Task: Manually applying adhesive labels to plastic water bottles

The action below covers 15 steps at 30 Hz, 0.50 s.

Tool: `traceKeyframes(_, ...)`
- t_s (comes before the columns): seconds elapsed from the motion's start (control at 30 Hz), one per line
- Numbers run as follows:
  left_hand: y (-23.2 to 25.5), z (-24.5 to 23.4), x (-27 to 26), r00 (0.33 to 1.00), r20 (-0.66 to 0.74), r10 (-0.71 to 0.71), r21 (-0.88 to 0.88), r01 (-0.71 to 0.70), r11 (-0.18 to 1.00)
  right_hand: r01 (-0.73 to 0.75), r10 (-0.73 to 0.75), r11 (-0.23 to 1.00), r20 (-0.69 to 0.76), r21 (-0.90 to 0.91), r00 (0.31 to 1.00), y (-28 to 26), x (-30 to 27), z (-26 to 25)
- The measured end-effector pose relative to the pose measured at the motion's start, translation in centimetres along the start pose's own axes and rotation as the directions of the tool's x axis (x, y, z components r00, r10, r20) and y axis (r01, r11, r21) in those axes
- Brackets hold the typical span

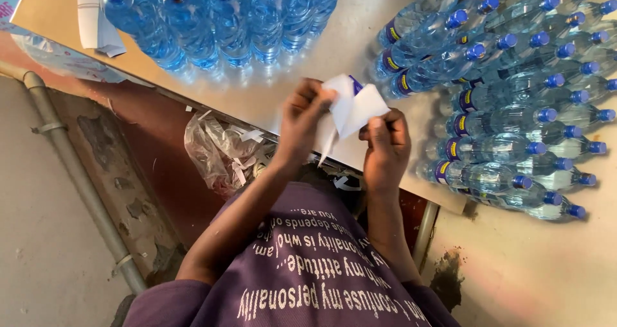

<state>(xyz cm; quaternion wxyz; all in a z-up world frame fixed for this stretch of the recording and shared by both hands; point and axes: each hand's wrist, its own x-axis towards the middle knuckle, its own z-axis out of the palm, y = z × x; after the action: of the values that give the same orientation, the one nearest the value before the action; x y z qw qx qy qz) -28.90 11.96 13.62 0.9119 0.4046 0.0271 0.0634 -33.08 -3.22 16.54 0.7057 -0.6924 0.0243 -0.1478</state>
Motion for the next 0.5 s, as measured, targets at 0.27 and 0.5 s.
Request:
traceKeyframes(0.27, 4.3, -16.6, 4.1, 0.844, -0.467, 0.263, -0.123, -0.356, 0.926, 0.011, 0.047, 0.968, -0.226, 0.252, 0.973, -3.1, 0.6, -4.9)
traceKeyframes(0.5, 4.7, -18.8, -2.4, 0.999, -0.038, 0.036, 0.967, 0.028, 0.252, -0.005, -0.013, 0.993, -0.143, -0.12, 0.99, -3.7, 0.3, -6.3)
